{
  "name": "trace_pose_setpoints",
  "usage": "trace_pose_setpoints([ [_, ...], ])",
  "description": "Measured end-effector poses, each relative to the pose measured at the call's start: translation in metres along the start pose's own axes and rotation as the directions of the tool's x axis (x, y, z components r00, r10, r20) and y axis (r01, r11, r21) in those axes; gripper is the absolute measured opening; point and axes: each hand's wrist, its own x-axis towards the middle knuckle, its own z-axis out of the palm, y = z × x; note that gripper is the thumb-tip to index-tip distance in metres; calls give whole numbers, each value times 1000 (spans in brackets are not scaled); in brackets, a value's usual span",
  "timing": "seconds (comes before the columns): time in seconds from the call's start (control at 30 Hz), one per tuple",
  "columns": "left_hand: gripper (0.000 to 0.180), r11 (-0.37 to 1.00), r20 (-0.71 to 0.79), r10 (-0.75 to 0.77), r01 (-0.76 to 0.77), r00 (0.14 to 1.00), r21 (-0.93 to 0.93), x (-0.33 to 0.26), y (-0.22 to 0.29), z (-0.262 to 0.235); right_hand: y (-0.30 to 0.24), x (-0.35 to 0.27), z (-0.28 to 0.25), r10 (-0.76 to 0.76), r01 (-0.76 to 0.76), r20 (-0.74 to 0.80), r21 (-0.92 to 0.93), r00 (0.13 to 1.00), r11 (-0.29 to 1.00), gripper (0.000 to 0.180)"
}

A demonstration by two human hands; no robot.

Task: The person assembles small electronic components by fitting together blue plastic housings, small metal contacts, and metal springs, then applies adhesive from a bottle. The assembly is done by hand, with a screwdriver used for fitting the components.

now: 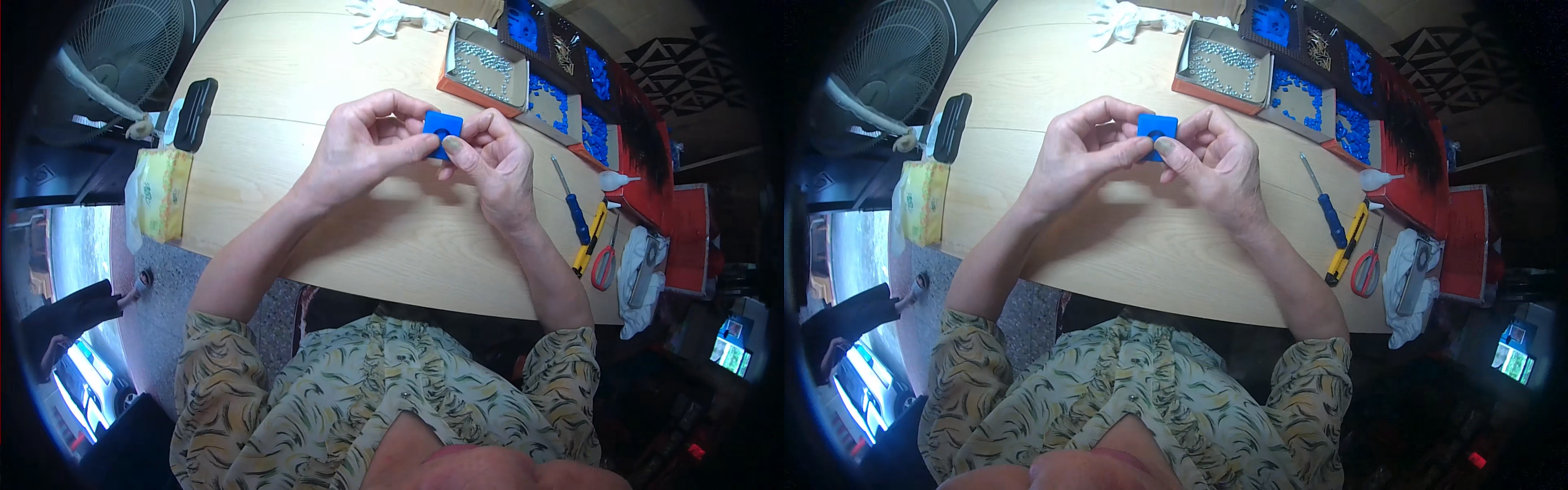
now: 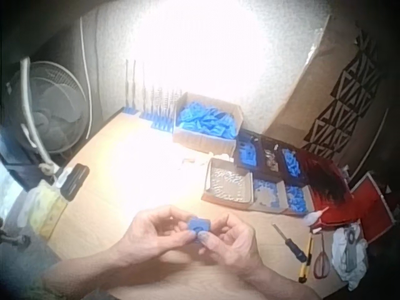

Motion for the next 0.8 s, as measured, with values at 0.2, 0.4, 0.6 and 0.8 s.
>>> trace_pose_setpoints([
  [0.2, 22, 979, -11, 201, -200, 979, 48, -4, -2, 9, -4, -5, 1, -92, 93, 14, -66, 996, 994, 18],
  [0.4, 21, 943, 18, 320, -321, 947, 93, -2, -8, 9, 3, -8, 0, -273, 265, 1, -247, 962, 932, 19],
  [0.6, 18, 965, 67, 263, -262, 962, -23, -1, -5, 8, 1, -6, -2, -406, 398, 64, -383, 912, 833, 20],
  [0.8, 15, 955, 98, 296, -291, 950, -62, -2, -6, 4, -5, -8, 2, -516, 522, 135, -408, 846, 749, 23],
])
